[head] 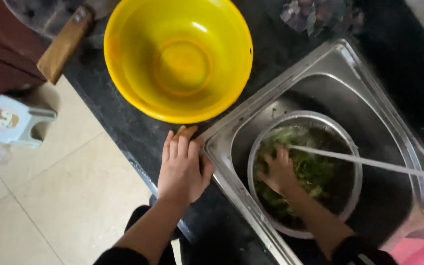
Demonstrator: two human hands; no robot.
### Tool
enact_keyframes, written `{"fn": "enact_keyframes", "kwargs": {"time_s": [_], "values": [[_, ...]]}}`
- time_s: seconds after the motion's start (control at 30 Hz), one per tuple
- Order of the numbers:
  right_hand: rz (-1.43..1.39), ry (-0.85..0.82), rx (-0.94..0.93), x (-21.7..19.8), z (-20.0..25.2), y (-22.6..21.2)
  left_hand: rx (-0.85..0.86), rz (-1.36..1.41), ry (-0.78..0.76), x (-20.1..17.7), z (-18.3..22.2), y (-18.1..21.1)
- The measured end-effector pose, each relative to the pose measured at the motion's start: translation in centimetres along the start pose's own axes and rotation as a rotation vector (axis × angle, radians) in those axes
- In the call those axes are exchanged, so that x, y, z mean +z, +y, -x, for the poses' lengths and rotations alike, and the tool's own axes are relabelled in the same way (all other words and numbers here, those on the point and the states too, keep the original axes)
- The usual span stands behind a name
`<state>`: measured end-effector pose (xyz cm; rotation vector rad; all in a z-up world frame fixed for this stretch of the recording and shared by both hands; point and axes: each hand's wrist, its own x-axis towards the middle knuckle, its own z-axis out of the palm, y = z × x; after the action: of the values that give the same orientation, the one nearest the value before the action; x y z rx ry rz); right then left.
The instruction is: Washing green leafy vegetables in a sink by rinsing them in a bowl and transferring them to a strainer.
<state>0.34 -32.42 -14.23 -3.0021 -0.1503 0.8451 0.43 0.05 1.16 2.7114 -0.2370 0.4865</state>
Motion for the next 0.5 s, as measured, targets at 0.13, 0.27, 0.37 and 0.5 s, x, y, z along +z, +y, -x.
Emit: {"fn": "enact_keyframes", "kwargs": {"time_s": [0.13, 0.27, 0.37, 0.5], "values": [[0.018, -0.099, 0.307, -0.3, -1.4, 2.7, -0.005, -0.031, 0.007, 0.2, 0.5, 0.1], [-0.159, 0.263, -0.014, 2.5, -0.1, 2.3, 0.021, -0.001, 0.012, 1.2, 0.5, -0.2], [-0.062, 0.230, -0.131, 2.1, -0.3, 5.6, 0.013, -0.022, 0.012, 0.4, 0.4, -0.3], [-0.145, -0.061, 0.298, -1.4, 0.7, -0.9, 0.030, -0.035, 0.048, 0.7, 0.1, -0.3]]}}
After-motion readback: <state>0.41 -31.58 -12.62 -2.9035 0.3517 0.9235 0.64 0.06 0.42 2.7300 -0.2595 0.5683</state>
